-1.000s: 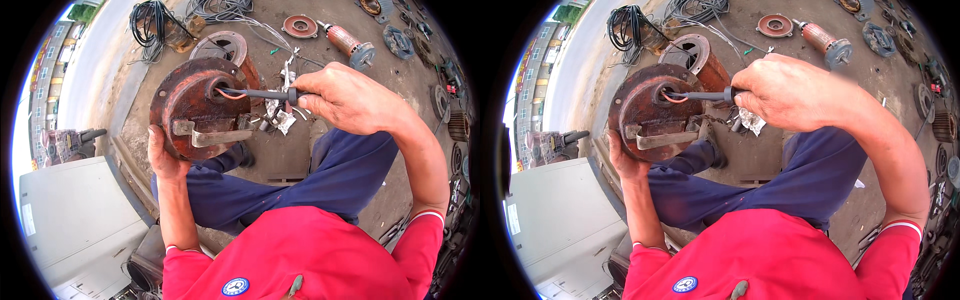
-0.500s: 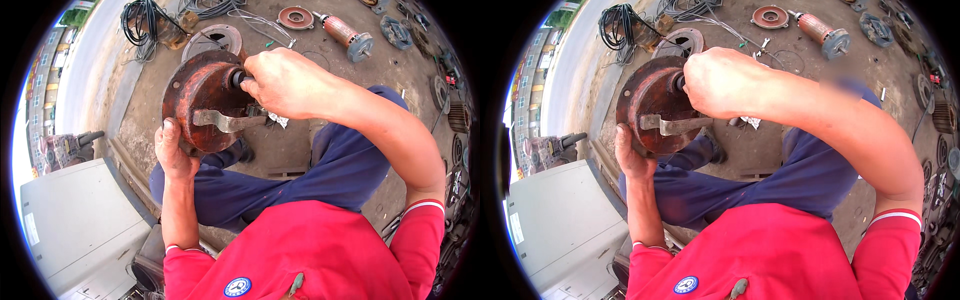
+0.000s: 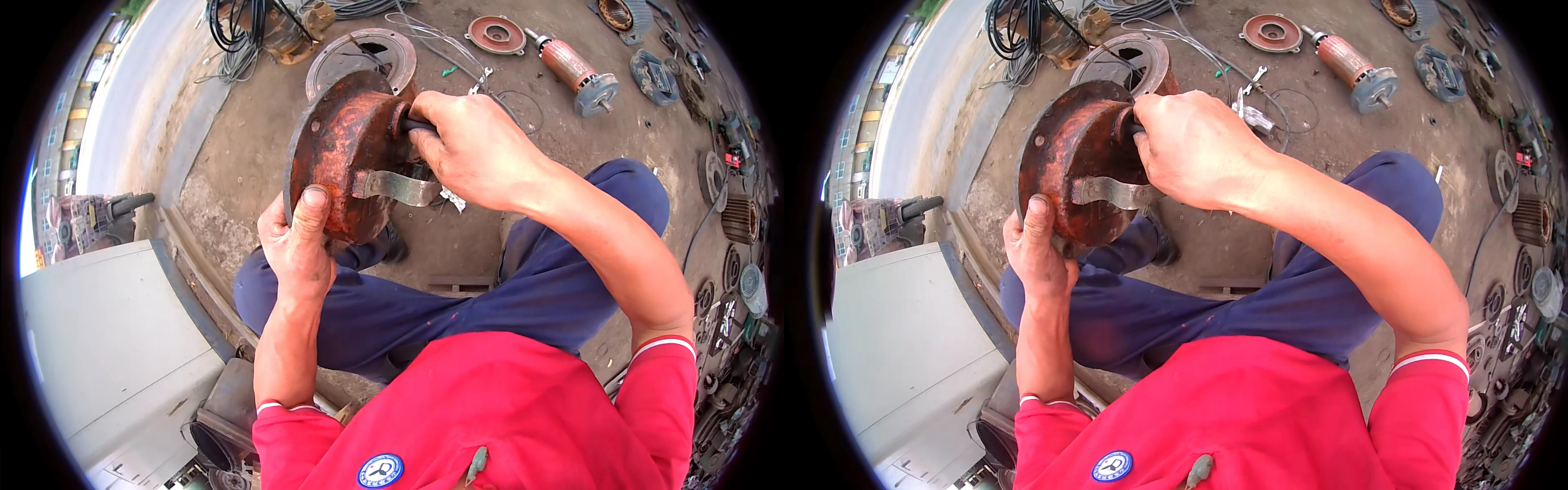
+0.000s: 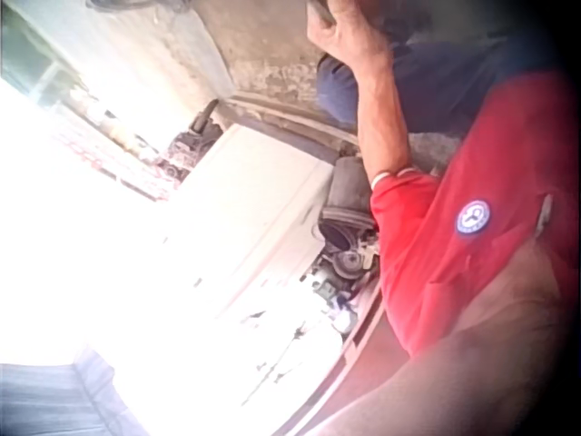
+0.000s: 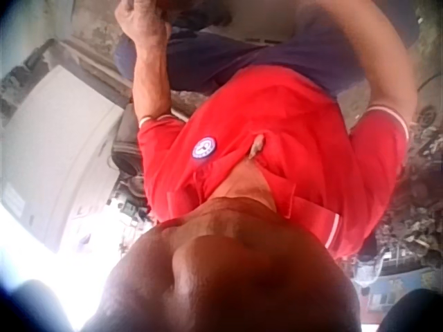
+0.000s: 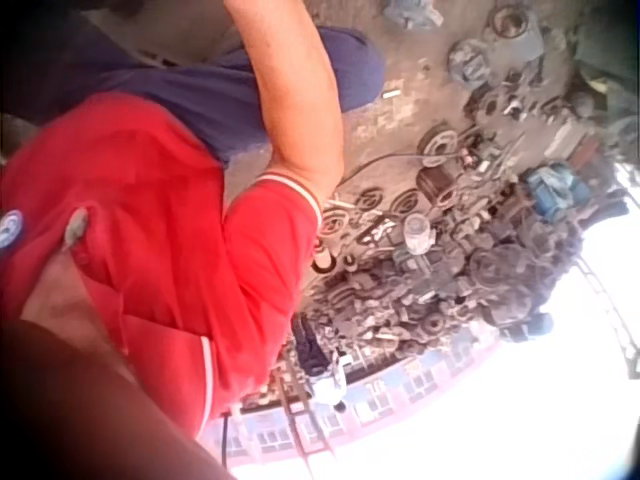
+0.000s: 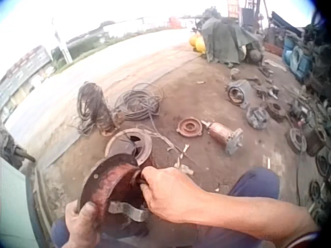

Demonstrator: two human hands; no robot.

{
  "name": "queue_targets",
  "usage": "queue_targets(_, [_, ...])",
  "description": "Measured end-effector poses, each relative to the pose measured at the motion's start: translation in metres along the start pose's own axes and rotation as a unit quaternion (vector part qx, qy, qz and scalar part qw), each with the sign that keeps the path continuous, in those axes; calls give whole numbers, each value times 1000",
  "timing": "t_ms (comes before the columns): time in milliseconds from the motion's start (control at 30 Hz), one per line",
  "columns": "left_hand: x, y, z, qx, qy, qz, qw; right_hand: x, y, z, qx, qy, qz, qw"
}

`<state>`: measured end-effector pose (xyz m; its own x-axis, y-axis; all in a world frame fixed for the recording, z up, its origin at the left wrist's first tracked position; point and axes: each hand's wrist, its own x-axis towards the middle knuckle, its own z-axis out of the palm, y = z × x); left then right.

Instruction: The person sits on the ground and uses a metal rod to pry and remove a rusty circular metal part from a motor housing. They then use a cloth to wipe the inside of the housing and use shears to cut small white plastic tubes before inserting them into the motor.

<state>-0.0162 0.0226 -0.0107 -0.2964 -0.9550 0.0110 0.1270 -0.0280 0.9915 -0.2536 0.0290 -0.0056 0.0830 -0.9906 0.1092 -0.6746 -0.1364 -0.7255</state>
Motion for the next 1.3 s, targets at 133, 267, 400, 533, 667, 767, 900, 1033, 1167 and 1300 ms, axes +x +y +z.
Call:
queue_targets(133, [-2,1,-2,-22,31,-7,999,-7,2,-22,113,-65,62,990])
queue_targets(267, [-5,1,0,-27,14,4,1000,-15,15,-9,152,-12,71,986])
queue_targets(400, [-2,1,0,-37,16,-25,999,-15,11,-13,136,-17,70,988])
queue_targets(533, [3,5,3,-77,47,-58,994,-9,13,-12,150,-14,58,987])
queue_targets(667, [11,7,2,-59,48,-83,994,-6,17,-13,124,-18,42,991])
queue_targets(767, [11,0,0,22,35,-56,998,-5,30,-21,80,-73,17,994])
queue_targets(900, [9,5,-7,22,52,-27,998,3,47,-72,44,26,1,999])
queue_targets(1033, [5,9,-16,-19,50,-1,999,4,115,-115,-38,78,79,993])
queue_targets(1167, [10,12,-22,-67,75,-11,995,-12,228,-117,-198,-49,167,965])
queue_targets(1300, [10,9,-59,-67,20,23,997,-13,292,-77,-184,-141,223,947])
